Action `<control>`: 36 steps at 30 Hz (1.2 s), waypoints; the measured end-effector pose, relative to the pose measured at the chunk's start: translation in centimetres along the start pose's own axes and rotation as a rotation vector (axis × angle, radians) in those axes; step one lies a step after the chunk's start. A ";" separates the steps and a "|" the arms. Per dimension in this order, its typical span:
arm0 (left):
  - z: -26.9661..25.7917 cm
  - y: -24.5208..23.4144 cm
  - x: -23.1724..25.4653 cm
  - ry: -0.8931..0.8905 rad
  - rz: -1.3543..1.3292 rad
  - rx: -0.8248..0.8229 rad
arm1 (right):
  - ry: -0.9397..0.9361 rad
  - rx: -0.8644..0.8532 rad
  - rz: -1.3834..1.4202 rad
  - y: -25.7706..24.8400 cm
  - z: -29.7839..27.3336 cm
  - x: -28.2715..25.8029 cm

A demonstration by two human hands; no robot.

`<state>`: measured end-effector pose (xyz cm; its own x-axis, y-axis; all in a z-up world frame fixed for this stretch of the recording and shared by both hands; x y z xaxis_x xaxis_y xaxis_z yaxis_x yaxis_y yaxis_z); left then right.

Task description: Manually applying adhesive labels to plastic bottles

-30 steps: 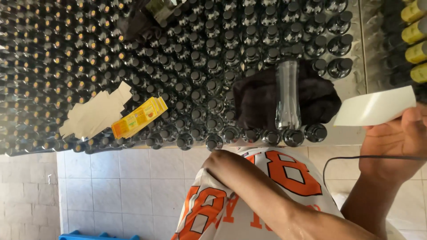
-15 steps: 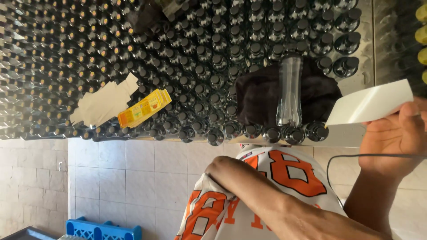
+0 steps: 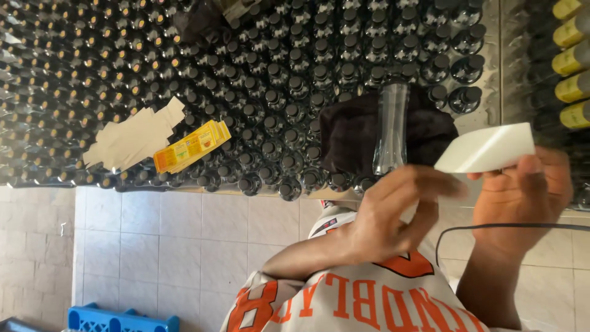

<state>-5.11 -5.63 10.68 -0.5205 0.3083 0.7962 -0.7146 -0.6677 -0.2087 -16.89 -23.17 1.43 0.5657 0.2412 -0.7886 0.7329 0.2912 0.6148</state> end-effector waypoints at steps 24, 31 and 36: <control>-3.4 -1.4 -12.6 -0.646 -0.553 0.404 | -0.036 -0.642 -0.378 11.3 -5.8 2.8; -4.8 -2.8 -15.3 -0.809 -0.758 0.555 | 0.321 -0.430 -0.389 7.2 -6.2 5.1; -5.6 -2.5 -15.1 -0.857 -0.846 0.541 | 0.533 -0.325 -0.074 3.4 -6.0 9.1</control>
Point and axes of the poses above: each hand's wrist, its own z-axis towards the middle knuckle, its own y-axis out of the palm, x = y × z, the point moved 4 cm from there along z, towards the middle knuckle, and after that the axes turned 14 degrees about z, right-handed, at the moved point
